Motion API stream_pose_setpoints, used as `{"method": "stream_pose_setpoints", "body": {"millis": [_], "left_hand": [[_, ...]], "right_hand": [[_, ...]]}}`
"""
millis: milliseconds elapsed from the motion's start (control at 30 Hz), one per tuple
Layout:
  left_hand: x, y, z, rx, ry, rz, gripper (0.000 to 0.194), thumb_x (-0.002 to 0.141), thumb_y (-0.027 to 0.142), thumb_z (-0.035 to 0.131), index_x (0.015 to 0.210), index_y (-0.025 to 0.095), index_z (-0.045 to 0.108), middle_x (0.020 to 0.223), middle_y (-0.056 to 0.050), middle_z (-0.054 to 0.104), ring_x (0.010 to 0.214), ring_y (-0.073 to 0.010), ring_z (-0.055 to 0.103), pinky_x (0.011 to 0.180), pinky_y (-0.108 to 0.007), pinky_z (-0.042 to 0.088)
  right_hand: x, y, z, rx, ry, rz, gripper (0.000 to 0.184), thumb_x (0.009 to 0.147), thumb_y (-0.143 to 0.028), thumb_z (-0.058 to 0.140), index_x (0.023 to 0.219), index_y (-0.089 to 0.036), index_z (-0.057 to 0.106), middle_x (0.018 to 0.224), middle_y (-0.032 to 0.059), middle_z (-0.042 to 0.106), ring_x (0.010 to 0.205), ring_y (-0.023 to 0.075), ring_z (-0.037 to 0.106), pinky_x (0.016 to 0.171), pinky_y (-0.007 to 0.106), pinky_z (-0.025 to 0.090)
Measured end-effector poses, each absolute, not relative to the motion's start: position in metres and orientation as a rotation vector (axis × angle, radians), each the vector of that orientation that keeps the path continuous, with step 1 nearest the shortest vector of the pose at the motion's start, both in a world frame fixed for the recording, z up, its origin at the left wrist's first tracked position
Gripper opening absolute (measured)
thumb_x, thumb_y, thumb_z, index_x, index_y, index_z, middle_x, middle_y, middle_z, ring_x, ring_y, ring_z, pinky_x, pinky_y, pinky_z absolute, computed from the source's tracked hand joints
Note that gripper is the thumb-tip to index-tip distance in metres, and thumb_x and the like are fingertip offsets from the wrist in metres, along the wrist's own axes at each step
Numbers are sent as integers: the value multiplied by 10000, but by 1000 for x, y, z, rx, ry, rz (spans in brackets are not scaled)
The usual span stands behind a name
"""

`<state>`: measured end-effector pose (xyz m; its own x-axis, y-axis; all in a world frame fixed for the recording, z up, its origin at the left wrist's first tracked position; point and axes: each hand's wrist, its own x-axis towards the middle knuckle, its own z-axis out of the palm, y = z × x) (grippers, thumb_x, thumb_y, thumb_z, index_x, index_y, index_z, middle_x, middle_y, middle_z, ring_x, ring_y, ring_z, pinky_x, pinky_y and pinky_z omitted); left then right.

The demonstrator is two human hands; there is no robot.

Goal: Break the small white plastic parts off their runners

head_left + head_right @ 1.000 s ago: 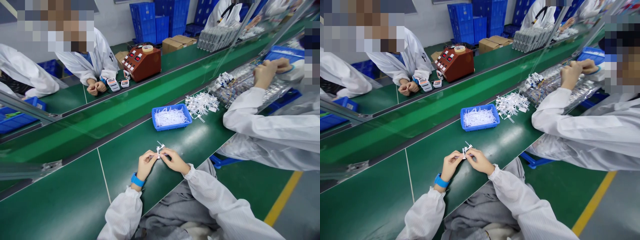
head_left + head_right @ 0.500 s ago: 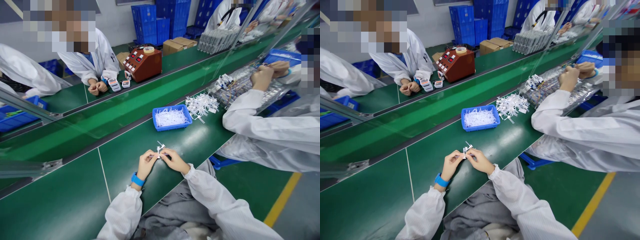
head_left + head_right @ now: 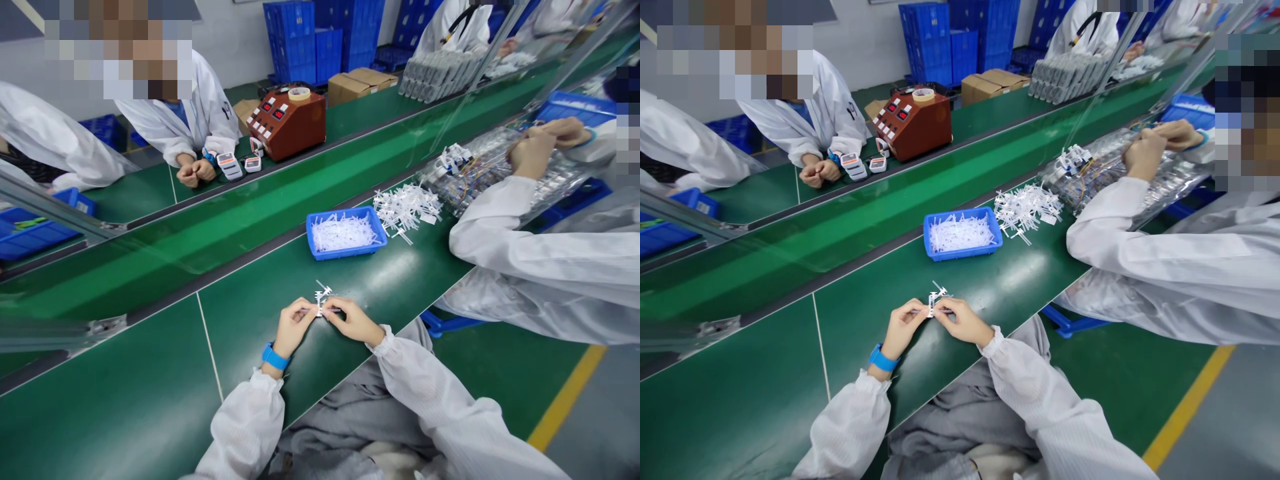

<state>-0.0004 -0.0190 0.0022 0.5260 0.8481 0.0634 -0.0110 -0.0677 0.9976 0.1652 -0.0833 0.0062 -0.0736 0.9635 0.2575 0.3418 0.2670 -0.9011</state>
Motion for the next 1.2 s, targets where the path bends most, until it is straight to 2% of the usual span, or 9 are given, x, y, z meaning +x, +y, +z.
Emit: {"method": "stream_pose_setpoints", "body": {"millis": [933,1200], "left_hand": [[0,-21,-2,1509,762,834,168,778,318,683,736,156,693,743,-37,604,714,-145,568,676,-257,459],[0,-21,1,1494,780,826,155,787,299,676,742,151,686,748,-32,610,721,-137,568,686,-245,454]], "right_hand": [[164,-83,8,-1237,-1572,791,213,920,-284,460,801,-182,604,775,35,622,740,157,573,718,276,446],[167,-82,5,-1329,-1433,744,274,918,-336,461,714,-178,553,668,3,548,629,130,497,616,243,410]]}}
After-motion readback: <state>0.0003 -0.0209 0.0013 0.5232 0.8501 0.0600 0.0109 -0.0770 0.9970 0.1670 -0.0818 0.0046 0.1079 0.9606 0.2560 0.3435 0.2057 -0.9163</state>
